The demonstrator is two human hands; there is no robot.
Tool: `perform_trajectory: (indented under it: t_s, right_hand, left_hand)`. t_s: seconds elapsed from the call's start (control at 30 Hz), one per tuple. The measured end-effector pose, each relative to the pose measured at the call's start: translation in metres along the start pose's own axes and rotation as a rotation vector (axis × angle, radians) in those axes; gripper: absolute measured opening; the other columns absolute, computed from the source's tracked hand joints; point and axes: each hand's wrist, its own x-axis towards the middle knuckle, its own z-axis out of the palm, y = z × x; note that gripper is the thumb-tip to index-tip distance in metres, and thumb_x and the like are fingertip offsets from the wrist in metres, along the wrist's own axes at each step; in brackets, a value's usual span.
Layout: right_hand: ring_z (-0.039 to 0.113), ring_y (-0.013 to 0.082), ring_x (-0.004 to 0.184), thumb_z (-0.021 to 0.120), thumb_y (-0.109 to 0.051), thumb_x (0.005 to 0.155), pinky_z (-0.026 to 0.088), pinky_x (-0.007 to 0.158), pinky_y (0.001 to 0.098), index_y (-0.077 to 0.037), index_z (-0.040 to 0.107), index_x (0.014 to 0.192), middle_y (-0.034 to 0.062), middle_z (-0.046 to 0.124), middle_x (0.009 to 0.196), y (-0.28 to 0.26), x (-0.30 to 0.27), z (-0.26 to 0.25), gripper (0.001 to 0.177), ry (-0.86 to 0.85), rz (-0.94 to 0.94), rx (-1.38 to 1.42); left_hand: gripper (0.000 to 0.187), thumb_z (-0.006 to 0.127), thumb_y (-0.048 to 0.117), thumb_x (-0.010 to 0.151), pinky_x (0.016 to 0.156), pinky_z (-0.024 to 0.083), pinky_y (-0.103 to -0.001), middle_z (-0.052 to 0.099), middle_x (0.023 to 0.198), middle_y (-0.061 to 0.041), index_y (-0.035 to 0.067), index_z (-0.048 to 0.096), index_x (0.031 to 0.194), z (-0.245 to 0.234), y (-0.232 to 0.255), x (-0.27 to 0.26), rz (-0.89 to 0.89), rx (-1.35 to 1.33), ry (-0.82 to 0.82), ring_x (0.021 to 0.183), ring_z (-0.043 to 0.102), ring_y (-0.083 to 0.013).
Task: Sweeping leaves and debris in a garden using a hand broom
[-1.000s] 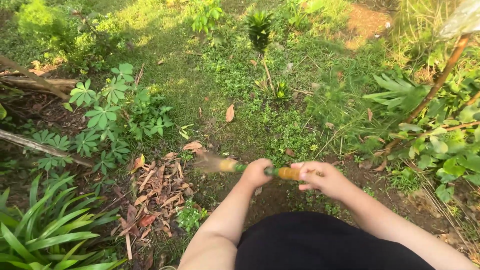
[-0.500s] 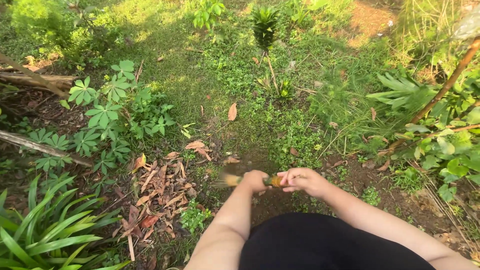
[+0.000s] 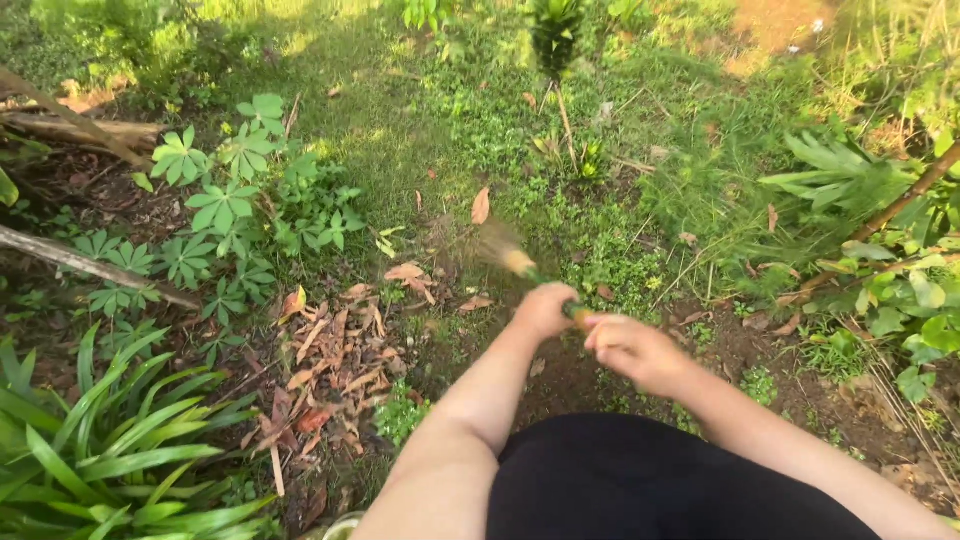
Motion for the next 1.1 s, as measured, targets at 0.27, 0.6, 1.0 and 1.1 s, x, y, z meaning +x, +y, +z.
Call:
perform_trajectory:
  t_s: [0.27, 0.6, 1.0, 1.1]
  right_hand:
    - [0.051, 0.0292, 0.103, 0.050, -0.008, 0.081, 0.047, 0.084, 0.0426, -0.002, 0.052, 0.071, 0.0153, 0.059, 0.094, 0.075, 0.037, 0.026, 0.011, -0.117, 0.173, 0.398]
    - [0.033, 0.0432, 0.118, 0.037, -0.006, 0.083, 0.043, 0.088, 0.0527, -0.002, 0.049, 0.075, 0.0258, 0.036, 0.126, 0.059, 0.016, 0.005, 0.015, -0.015, 0.442, 0.957]
    - [0.052, 0.0173, 0.033, 0.052, 0.008, 0.072, 0.043, 0.024, 0.0234, -0.002, 0.035, 0.128, 0.0188, 0.058, 0.069, 0.106, 0.017, 0.013, 0.060, -0.216, 0.921, 0.414]
    - [0.047, 0.0164, 0.032, 0.051, 0.009, 0.061, 0.040, 0.025, 0.0240, 0.004, 0.042, 0.122, 0.0207, 0.058, 0.071, 0.169, 0.049, 0.021, 0.062, -0.140, 0.833, 0.180]
  left_hand:
    - [0.035, 0.052, 0.049, 0.069, 0.085, 0.046, -0.038, 0.057, 0.091, -0.006, 0.018, 0.056, 0.086, -0.007, -0.004, -0.033, -0.192, 0.071, -0.359, 0.097, 0.055, -0.0258]
    - [0.030, 0.052, 0.047, 0.065, 0.081, 0.047, -0.038, 0.057, 0.065, -0.004, 0.018, 0.059, 0.067, -0.068, 0.008, -0.058, -0.311, -0.012, -0.347, 0.081, 0.060, -0.0242]
    - [0.060, 0.069, 0.037, 0.066, 0.097, 0.025, -0.046, 0.045, 0.122, -0.002, 0.024, 0.042, 0.118, -0.038, 0.015, -0.019, -0.079, 0.368, -0.216, 0.121, 0.032, -0.0211]
    - [0.073, 0.068, 0.031, 0.069, 0.102, 0.016, -0.056, 0.030, 0.136, -0.008, 0.021, 0.031, 0.131, -0.127, 0.040, -0.064, -0.257, 0.276, -0.168, 0.130, 0.017, -0.0305]
